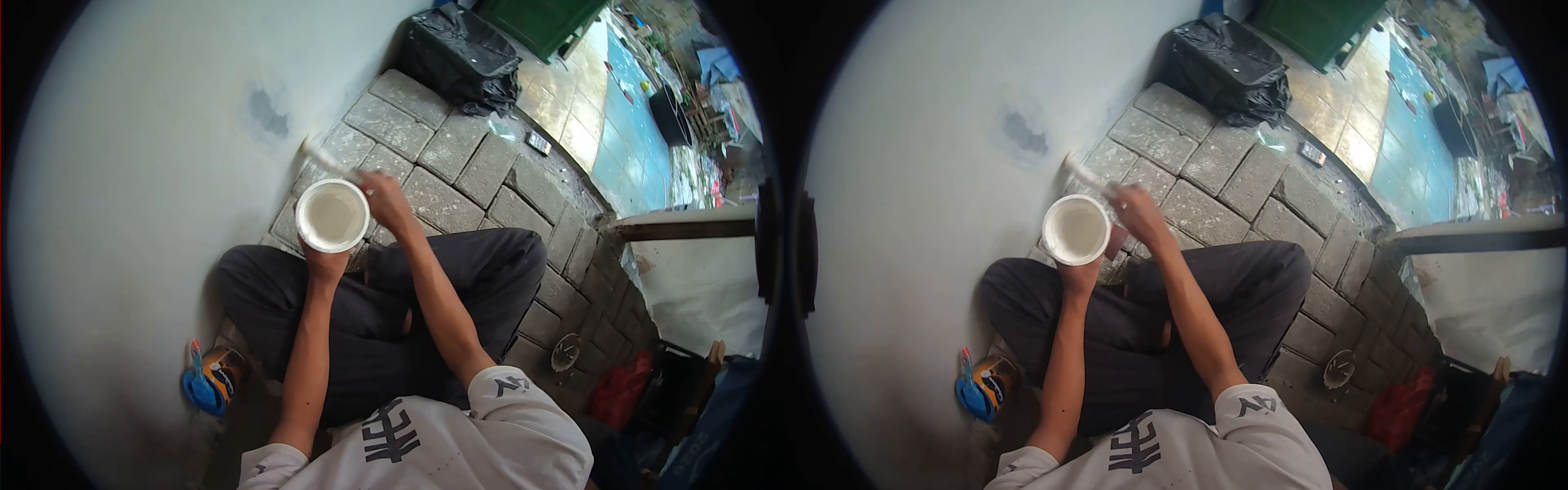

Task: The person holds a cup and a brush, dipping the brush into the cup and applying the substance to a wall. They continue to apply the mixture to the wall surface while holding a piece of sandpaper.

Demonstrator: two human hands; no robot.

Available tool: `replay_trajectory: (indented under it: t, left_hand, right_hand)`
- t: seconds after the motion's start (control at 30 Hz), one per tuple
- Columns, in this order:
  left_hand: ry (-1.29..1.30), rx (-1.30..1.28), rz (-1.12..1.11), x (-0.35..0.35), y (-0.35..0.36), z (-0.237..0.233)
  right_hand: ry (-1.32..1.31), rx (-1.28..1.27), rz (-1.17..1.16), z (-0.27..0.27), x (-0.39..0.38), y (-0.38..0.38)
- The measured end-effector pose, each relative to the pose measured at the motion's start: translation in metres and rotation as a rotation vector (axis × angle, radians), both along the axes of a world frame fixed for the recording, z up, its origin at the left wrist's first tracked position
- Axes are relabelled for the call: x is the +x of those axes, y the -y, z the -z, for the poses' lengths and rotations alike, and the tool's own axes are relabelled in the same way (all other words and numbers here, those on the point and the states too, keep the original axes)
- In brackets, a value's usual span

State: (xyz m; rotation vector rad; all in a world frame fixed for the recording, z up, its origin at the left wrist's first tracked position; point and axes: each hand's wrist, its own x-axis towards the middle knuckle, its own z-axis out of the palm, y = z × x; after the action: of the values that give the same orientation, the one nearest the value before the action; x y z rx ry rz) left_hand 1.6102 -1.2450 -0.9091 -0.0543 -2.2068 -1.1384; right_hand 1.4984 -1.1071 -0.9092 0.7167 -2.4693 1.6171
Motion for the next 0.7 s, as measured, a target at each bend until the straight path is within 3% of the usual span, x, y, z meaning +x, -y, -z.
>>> replay_trajectory:
  t: [0.07,0.13,0.27,0.37,0.47,0.53,0.63,0.67,0.7]
  left_hand:
    - [0.049,0.082,0.050,-0.001,-0.003,-0.003]
    - [-0.063,-0.082,-0.082,-0.002,-0.010,-0.023]
    - [-0.044,-0.147,-0.098,-0.002,-0.009,-0.020]
    - [-0.010,-0.107,-0.081,-0.001,-0.011,-0.024]
    - [0.000,-0.212,-0.100,-0.001,-0.008,-0.019]
    - [0.028,-0.190,-0.097,0.000,-0.007,-0.016]
    - [0.069,-0.167,-0.083,0.002,-0.006,-0.016]
    - [0.076,-0.165,-0.074,0.000,-0.006,-0.017]
    - [0.076,-0.170,-0.064,-0.002,-0.007,-0.020]
  right_hand:
    - [-0.039,0.014,-0.062,-0.002,-0.004,-0.005]
    - [-0.076,0.023,-0.137,-0.002,-0.012,-0.009]
    - [-0.001,-0.052,0.058,-0.012,-0.056,-0.019]
    - [-0.089,-0.076,0.365,0.010,-0.076,-0.011]
    - [-0.101,-0.053,0.401,0.009,-0.064,-0.004]
    - [-0.116,-0.180,0.375,0.009,-0.054,0.001]
    - [0.133,-0.072,0.047,-0.014,-0.038,-0.009]
    - [0.133,-0.077,0.057,-0.022,-0.042,-0.017]
    - [0.111,-0.040,-0.077,-0.027,-0.045,-0.026]
